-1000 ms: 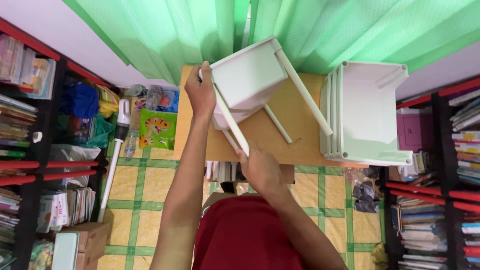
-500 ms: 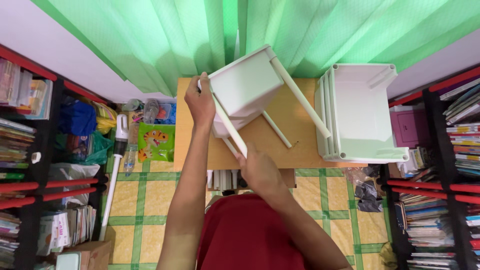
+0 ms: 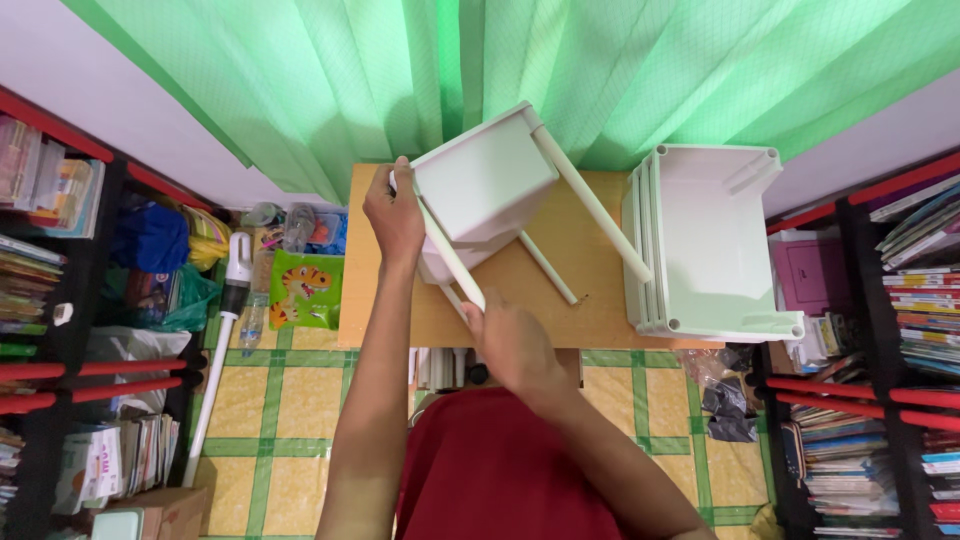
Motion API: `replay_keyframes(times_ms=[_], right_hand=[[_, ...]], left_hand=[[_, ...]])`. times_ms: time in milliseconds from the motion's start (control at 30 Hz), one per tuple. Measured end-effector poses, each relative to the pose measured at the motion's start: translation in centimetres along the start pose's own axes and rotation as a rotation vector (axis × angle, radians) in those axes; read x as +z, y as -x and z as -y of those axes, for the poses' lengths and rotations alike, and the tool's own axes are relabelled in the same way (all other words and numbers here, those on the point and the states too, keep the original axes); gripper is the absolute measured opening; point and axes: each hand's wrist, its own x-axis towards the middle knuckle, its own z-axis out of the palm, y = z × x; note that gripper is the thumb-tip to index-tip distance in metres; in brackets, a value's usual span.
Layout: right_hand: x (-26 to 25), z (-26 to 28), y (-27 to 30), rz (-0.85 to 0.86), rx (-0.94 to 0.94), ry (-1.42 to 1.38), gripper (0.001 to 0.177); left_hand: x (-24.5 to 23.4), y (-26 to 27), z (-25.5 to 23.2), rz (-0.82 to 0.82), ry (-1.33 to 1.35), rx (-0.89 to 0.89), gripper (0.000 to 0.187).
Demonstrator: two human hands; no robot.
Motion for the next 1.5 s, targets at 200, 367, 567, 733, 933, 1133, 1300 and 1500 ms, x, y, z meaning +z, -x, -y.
replay_keyframes(times_ms=[200,367,567,733,933,1133,1300,1500], right_hand=[[-2.6,0.2,-0.9,0.399,0.481,-1.002,0.034],[-2.5,0.8,-0.4,0.242,0.342,-0.433,0.041],[-1.6,1.9,0.6,0.182,0.236,-0.187,0.030],[-3.8,1.0,-0.1,0.460,0.463,-1.076,0.042],[-2.1,0.1,0.7,-0.001,0.172,0.093,0.044],[-2.4,-0.7,1.3,-0.057,-0.120,0.055,0.039],[-4.7,-1.4,0.2,0.541,0.421,-0.980,0.039],[-2.6,-0.3,2.5,-0.226,-0.191,0.788,0.037]], left_hand=[[-0.2,0.2,-0.1,-0.006,-0.005,-0.048,0.035],[0.3,0.9,-0.6,-0.032,-0.007,0.012,0.033],[0.0,1.3,-0.8,-0.023,-0.024,-0.070,0.034],[0.2,1.6,-0.7,-0.034,-0.036,-0.038,0.034],[0.9,1.8,-0.8,-0.041,-0.053,-0.009,0.036],[0.9,2.1,-0.9,-0.041,-0.023,-0.003,0.035],[0.7,2.3,-0.9,-0.053,-0.055,-0.006,0.033],[1.3,2.8,-0.9,-0.052,-0.034,-0.015,0.032]])
